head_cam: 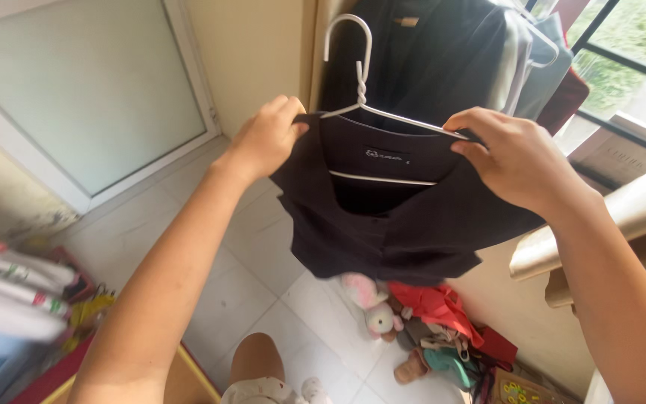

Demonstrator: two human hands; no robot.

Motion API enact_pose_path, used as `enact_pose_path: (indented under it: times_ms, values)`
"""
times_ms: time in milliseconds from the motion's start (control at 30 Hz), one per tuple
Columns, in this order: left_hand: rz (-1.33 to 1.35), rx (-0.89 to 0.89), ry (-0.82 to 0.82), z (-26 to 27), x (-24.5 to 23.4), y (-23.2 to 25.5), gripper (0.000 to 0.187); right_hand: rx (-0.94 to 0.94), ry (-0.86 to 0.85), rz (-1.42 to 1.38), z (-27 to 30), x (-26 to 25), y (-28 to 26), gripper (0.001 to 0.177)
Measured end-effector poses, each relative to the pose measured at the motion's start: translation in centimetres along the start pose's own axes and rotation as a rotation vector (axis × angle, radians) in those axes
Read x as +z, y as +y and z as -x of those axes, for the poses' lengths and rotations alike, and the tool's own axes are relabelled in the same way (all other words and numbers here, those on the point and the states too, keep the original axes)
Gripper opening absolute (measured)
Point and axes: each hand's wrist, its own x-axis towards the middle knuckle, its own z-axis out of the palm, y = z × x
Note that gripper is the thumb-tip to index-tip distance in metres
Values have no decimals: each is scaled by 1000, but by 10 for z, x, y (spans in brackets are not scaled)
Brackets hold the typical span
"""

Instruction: The person picks up various garments from a pile on a bed, places each on a hanger, and hangs them on a window-mounted rack. Items handled include a black shirt, white shirt, beige pants, yellow shirt, and blue shirt.

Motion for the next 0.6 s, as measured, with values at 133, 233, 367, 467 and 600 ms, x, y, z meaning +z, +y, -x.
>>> enact_pose_path:
  times_ms: [133, 233, 367, 467, 600]
  values:
    - [14, 20, -14, -49, 23, -23, 18, 61, 159, 81, -25, 13, 31, 21]
    - [45, 49, -30, -97, 36, -51, 19, 78, 272, 189, -50, 33, 52, 18]
    - [83, 163, -27, -163, 46, -96, 18, 217, 338, 266, -94, 65, 74, 18]
    - [166, 182, -146, -216, 57, -135, 21, 310, 397, 261, -123, 95, 92, 18]
    - [232, 248, -153, -296, 82, -164, 24, 489, 414, 350, -152, 115, 122, 15]
